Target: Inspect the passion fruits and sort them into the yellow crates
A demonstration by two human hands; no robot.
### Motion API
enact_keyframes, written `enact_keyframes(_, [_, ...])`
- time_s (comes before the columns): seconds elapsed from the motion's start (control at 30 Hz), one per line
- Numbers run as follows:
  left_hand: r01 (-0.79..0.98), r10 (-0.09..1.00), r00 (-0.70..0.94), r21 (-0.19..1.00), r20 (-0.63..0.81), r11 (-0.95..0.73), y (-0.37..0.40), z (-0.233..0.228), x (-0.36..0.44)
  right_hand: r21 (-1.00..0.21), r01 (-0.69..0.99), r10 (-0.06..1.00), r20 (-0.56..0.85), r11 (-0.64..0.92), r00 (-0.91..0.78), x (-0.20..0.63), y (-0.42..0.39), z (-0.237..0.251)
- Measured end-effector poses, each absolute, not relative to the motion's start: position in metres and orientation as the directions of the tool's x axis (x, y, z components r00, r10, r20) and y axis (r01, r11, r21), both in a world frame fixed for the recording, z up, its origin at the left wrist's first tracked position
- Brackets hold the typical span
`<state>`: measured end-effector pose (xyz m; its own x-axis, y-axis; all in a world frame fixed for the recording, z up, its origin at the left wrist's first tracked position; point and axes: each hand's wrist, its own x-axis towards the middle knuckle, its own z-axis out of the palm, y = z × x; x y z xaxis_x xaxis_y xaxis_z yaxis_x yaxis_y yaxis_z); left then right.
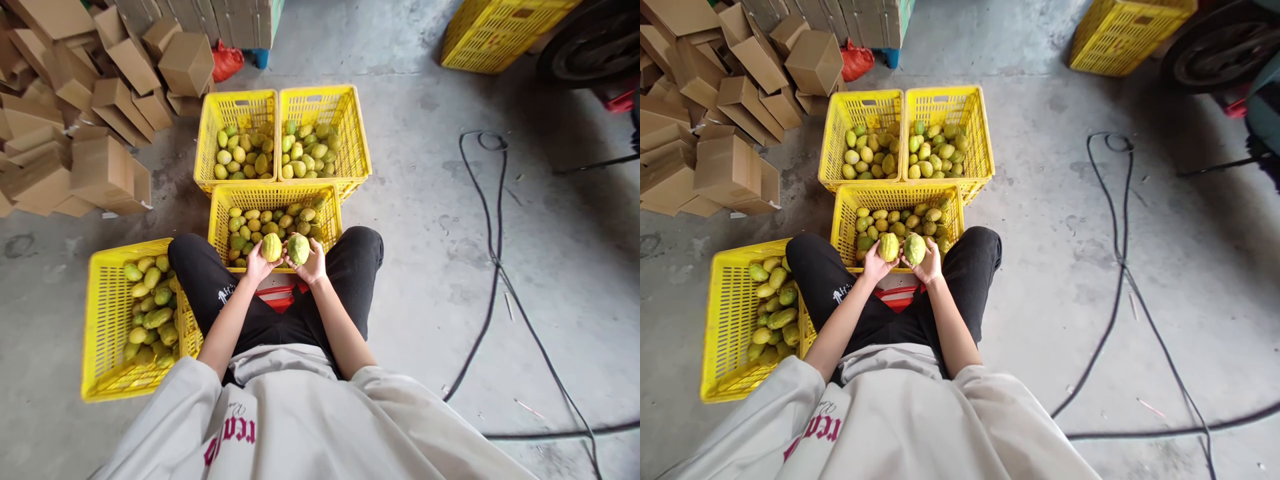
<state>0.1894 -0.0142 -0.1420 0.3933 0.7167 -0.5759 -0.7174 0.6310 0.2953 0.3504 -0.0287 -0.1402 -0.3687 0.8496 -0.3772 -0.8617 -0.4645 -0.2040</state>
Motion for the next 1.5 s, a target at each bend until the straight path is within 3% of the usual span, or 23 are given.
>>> enact_keyframes(0.2, [-0.725, 0.738, 0.308, 0.354, -0.601, 0.591, -0.011, -0.144, 0.190, -0.221, -0.875, 0.860, -0.393, -0.431, -0.325, 0.347, -0.029, -0.141])
enact_keyframes(0.33, [-0.673, 0.742, 0.385, 0.383, -0.548, 0.632, -0.013, -0.145, 0.190, -0.225, -0.852, 0.806, -0.503, -0.472, -0.314, 0.343, -0.029, -0.145])
enact_keyframes(0.5, [-0.639, 0.703, 0.455, 0.350, -0.547, 0.685, -0.015, -0.143, 0.191, -0.142, -0.882, 0.774, -0.554, -0.449, -0.306, 0.338, -0.029, -0.144])
enact_keyframes(0.83, [-0.654, 0.703, 0.429, 0.341, -0.568, 0.675, -0.014, -0.144, 0.188, -0.202, -0.890, 0.771, -0.599, -0.408, -0.217, 0.328, -0.028, -0.143])
enact_keyframes(1.1, [-0.799, 0.779, 0.205, 0.358, -0.593, 0.483, -0.014, -0.136, 0.183, -0.135, -0.943, 0.879, -0.420, -0.304, -0.223, 0.321, -0.027, -0.132])
enact_keyframes(1.37, [-0.740, 0.734, 0.296, 0.339, -0.611, 0.580, -0.014, -0.130, 0.186, -0.135, -0.948, 0.830, -0.529, -0.287, -0.176, 0.323, -0.025, -0.137])
enact_keyframes(1.5, [-0.737, 0.755, 0.318, 0.352, -0.573, 0.578, -0.014, -0.129, 0.185, -0.171, -0.930, 0.833, -0.518, -0.325, -0.195, 0.320, -0.026, -0.137])
